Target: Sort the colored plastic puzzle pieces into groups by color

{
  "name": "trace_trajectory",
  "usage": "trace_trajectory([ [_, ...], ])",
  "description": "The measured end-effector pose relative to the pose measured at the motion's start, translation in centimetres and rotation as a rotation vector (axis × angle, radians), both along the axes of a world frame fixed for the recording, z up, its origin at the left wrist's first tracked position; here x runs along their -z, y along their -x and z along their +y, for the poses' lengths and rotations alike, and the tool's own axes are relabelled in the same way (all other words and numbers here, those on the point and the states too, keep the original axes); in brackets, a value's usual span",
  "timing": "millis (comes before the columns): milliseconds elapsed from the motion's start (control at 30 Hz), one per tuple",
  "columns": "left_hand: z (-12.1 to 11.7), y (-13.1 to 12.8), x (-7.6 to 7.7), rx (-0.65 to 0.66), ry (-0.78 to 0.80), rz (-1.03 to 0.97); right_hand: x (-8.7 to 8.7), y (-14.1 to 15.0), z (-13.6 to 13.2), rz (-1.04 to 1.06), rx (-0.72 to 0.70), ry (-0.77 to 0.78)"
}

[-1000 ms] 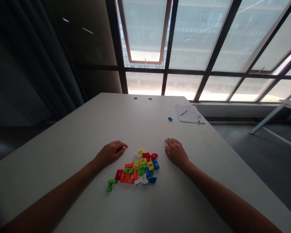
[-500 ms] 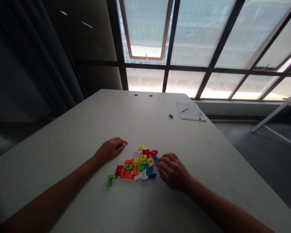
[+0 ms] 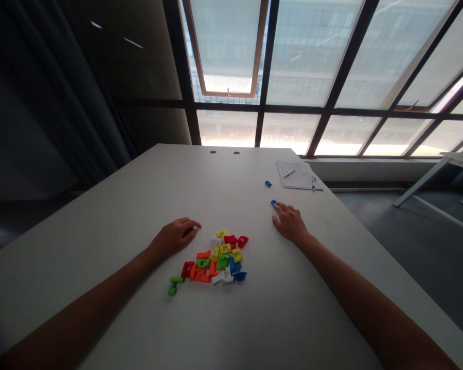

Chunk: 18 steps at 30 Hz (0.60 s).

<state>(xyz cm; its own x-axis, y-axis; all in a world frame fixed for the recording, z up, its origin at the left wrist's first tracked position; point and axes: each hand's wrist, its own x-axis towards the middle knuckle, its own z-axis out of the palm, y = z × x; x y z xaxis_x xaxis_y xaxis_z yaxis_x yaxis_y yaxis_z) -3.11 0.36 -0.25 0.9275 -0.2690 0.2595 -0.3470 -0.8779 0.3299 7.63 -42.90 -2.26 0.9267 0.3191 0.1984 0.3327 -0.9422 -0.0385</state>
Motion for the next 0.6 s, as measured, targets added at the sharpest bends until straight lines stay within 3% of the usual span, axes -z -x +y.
trace_trajectory([
  [300, 0.1, -0.1, 0.1, 0.006, 0.012, 0.003, 0.6, -9.2, 3.8, 0.069, 0.345, -0.037],
  [600, 0.0, -0.1, 0.0, -0.012, 0.022, 0.036, 0.4, -13.2, 4.1, 0.061, 0.385, -0.092],
])
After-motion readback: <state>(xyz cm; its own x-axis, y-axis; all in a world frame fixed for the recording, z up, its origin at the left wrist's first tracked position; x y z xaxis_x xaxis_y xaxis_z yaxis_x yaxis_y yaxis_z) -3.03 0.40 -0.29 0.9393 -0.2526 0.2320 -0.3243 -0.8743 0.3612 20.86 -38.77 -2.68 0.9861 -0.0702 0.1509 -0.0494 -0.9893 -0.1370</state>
